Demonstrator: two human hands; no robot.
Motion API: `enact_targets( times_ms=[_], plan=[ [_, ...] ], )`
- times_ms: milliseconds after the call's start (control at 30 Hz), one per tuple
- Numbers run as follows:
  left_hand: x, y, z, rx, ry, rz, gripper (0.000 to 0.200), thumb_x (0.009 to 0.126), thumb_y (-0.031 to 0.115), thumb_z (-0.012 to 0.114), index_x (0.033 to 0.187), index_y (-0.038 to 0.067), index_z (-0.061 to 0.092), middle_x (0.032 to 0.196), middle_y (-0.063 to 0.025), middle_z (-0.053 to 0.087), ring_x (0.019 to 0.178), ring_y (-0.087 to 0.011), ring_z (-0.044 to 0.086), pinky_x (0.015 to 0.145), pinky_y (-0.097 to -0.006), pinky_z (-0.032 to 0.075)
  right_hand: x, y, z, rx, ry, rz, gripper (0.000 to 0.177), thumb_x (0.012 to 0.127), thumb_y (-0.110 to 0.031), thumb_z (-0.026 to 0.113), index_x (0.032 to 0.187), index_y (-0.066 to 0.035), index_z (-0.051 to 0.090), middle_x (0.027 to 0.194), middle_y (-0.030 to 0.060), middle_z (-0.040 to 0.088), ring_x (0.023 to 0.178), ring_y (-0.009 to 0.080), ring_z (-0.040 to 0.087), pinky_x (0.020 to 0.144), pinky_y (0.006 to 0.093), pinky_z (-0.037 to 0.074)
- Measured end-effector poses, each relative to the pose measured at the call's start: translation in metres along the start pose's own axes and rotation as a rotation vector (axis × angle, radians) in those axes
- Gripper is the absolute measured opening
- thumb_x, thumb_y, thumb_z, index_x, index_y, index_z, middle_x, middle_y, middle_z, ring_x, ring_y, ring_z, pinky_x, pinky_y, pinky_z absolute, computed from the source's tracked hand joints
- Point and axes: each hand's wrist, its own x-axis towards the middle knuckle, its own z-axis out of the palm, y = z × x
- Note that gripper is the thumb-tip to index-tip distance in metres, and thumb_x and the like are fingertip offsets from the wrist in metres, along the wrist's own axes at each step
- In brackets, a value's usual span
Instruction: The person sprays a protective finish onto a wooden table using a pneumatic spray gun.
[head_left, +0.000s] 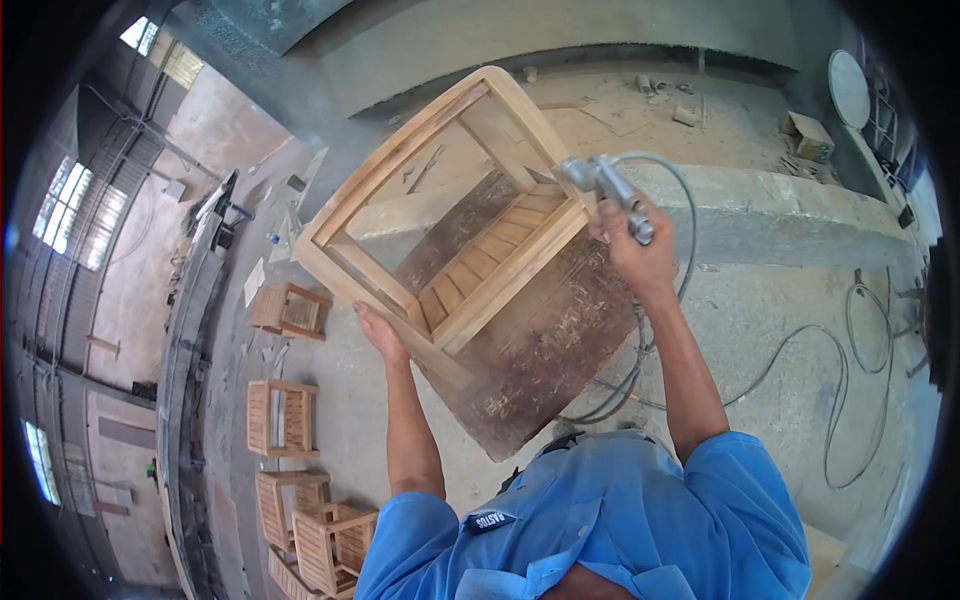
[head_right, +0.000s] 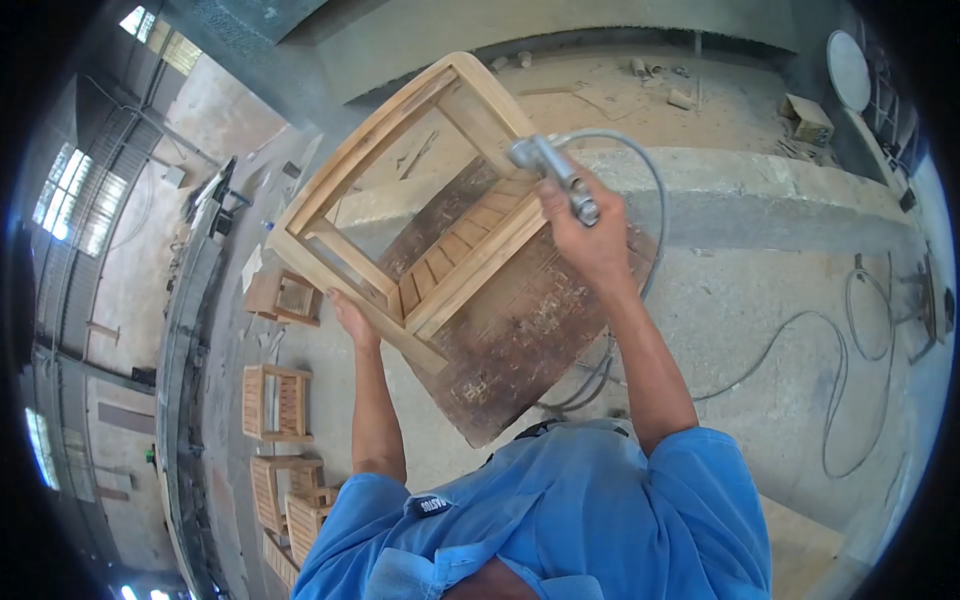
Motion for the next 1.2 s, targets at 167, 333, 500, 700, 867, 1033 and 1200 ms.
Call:
enact_targets(
  times_ms=[167, 333, 500, 700, 867, 1033, 1200],
  plan=[
    [0.022, 0.0, 0.006, 0.037, 0.111, 0.019, 0.064, 0.104, 0.047, 0.038, 0.136, -0.007, 0.047, 0.134, -0.0175, 0.054, 0.12, -0.026, 0.052, 0.103, -0.0359, 0.039, 0.001, -0.013, -0.007, -0.185, 0.116, -0.074, 0.05, 0.089, -0.035, 0.072, 0.122, 0.002, 0.064, 0.09, 0.0077, 0.072, 0.078, 0.0105, 0.061, 0.072, 0.0274, 0.051],
    [0.03, 0.007, 0.011, 0.047, 0.138, -0.021, 0.066, 0.101, 0.05, 0.044, 0.131, -0.008, 0.052, 0.127, -0.017, 0.058, 0.111, -0.0266, 0.057, 0.096, -0.0369, 0.045, -0.03, -0.011, -0.032, -0.44, 0.014, -0.03, 0.051, 0.087, -0.037, 0.074, 0.121, 0.001, 0.065, 0.088, 0.0124, 0.073, 0.082, 0.0111, 0.064, 0.075, 0.0283, 0.051],
    [0.027, 0.034, 0.024, 0.047, 0.178, -0.07, 0.071, 0.099, 0.054, 0.045, 0.133, -0.008, 0.051, 0.13, -0.0174, 0.056, 0.112, -0.0279, 0.059, 0.093, -0.0383, 0.05, -0.052, -0.001, -0.052, -0.553, -0.02, 0.008, 0.048, 0.087, -0.034, 0.074, 0.12, -0.001, 0.066, 0.085, 0.0142, 0.073, 0.079, 0.012, 0.066, 0.074, 0.029, 0.052],
    [0.033, 0.035, 0.023, 0.036, 0.184, -0.11, 0.072, 0.096, 0.056, 0.05, 0.132, -0.007, 0.051, 0.13, -0.0174, 0.056, 0.112, -0.0304, 0.059, 0.093, -0.0406, 0.052, -0.111, 0.04, -0.096, -0.689, 0.021, 0.147, 0.042, 0.086, -0.027, 0.074, 0.12, -0.005, 0.066, 0.09, 0.0193, 0.072, 0.078, 0.0191, 0.071, 0.072, 0.0311, 0.053],
    [0.027, 0.043, 0.025, 0.079, 0.169, -0.153, 0.079, 0.087, 0.051, 0.067, 0.133, -0.011, 0.047, 0.134, -0.0191, 0.053, 0.116, -0.0327, 0.056, 0.098, -0.042, 0.049, -0.137, 0.062, -0.081, -0.614, 0.093, 0.144, 0.045, 0.083, -0.029, 0.076, 0.122, -0.008, 0.066, 0.089, 0.0204, 0.071, 0.079, 0.0342, 0.071, 0.068, 0.0369, 0.055],
    [0.031, 0.036, 0.023, 0.082, 0.206, -0.139, 0.075, 0.082, 0.04, 0.077, 0.13, -0.011, 0.048, 0.129, -0.0192, 0.056, 0.109, -0.0313, 0.06, 0.094, -0.0421, 0.053, -0.12, 0.066, -0.05, -0.679, 0.026, 0.185, 0.048, 0.082, -0.032, 0.076, 0.122, -0.01, 0.065, 0.087, 0.0209, 0.07, 0.077, 0.0371, 0.07, 0.068, 0.0387, 0.054],
    [0.047, 0.02, 0.012, 0.173, 0.127, -0.101, 0.064, 0.084, 0.029, 0.076, 0.128, -0.01, 0.049, 0.124, -0.0171, 0.058, 0.102, -0.0293, 0.062, 0.089, -0.0411, 0.055, -0.128, 0.089, -0.057, -0.749, 0.015, 0.263, 0.047, 0.082, -0.037, 0.074, 0.12, -0.011, 0.066, 0.082, 0.0188, 0.071, 0.073, 0.0376, 0.068, 0.066, 0.0405, 0.054]
  ],
)
